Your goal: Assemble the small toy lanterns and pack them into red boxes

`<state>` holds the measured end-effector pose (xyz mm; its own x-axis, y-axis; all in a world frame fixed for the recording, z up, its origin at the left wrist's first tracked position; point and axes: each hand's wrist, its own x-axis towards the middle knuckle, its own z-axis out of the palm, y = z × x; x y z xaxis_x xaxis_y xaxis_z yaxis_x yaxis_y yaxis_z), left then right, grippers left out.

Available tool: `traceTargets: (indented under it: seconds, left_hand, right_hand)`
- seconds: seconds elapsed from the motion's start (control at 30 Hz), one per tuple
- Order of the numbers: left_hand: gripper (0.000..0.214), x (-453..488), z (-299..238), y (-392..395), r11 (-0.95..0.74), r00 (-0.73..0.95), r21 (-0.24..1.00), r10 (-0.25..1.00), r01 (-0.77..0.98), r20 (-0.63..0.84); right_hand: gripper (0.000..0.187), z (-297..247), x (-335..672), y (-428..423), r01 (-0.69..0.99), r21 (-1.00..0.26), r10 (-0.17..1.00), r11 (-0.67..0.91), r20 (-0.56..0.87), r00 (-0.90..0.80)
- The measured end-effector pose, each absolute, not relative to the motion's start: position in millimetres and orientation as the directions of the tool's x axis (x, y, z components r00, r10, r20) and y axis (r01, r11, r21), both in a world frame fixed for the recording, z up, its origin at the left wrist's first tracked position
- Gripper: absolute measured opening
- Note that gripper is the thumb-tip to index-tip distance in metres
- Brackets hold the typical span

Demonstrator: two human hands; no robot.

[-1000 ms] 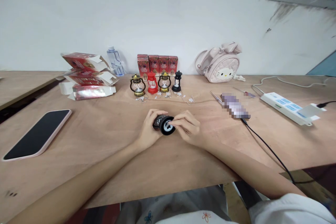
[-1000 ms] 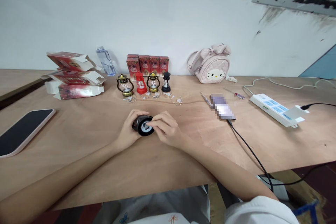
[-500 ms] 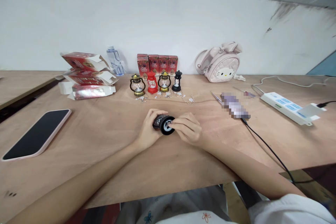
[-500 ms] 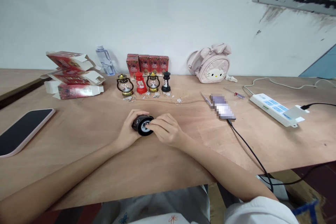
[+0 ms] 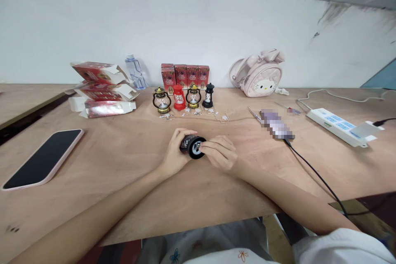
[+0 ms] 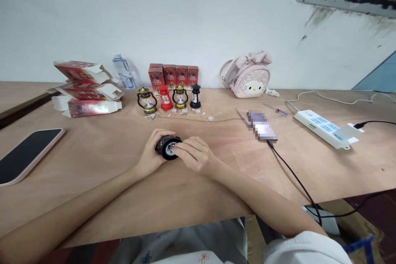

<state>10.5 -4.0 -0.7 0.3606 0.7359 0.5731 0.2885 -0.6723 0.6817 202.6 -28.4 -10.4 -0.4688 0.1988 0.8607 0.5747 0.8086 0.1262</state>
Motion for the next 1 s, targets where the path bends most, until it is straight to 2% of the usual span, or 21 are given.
traceTargets:
  seconds: [0.07, 0.2, 0.3, 0.4, 0.57, 0.67, 0.8, 0.9, 1.0]
  left_hand:
    - [0.038, 11, -1, -4, -0.678, 0.36, 0.676, 0.731, 0.288, 0.579]
    - [0.037, 11, 0, -5, -0.673, 0.359, 0.682, 0.736, 0.288, 0.574]
    - [0.035, 11, 0, -5, -0.666, 0.348, 0.686, 0.742, 0.291, 0.573]
    - [0.031, 11, 1, -4, -0.667, 0.324, 0.685, 0.744, 0.293, 0.585]
    - [0.033, 10, 0, -1, -0.647, 0.273, 0.709, 0.762, 0.279, 0.587]
    - [0.034, 10, -1, 0, -0.645, 0.257, 0.715, 0.764, 0.271, 0.592]
    - [0.037, 9, -2, 0, -0.643, 0.261, 0.719, 0.765, 0.263, 0.589]
    - [0.038, 9, -3, 0, -0.635, 0.259, 0.731, 0.771, 0.25, 0.582]
    - [0.038, 9, -4, 0, -0.634, 0.262, 0.732, 0.772, 0.25, 0.579]
  right_hand:
    - [0.025, -3, 201, -30, 0.584, 0.2, 0.148, 0.787, 0.858, -0.492]
    - [0.023, 14, 199, -35, 0.553, 0.521, -0.066, 0.65, 0.764, -0.642]
    - [0.024, 19, 197, -35, 0.557, 0.598, -0.098, 0.577, 0.727, -0.679]
    - [0.021, 15, 194, -33, 0.58, 0.555, -0.066, 0.597, 0.754, -0.653]
    - [0.027, 8, 192, -29, 0.585, 0.351, 0.051, 0.731, 0.827, -0.56]
    - [0.029, 4, 192, -28, 0.592, 0.283, 0.104, 0.754, 0.839, -0.534]
    - [0.026, 0, 193, -29, 0.652, 0.253, 0.097, 0.714, 0.888, -0.45]
    - [0.028, 0, 194, -31, 0.747, 0.238, 0.151, 0.621, 0.899, -0.412]
    - [0.031, 0, 194, -32, 0.769, 0.244, 0.192, 0.591, 0.883, -0.428]
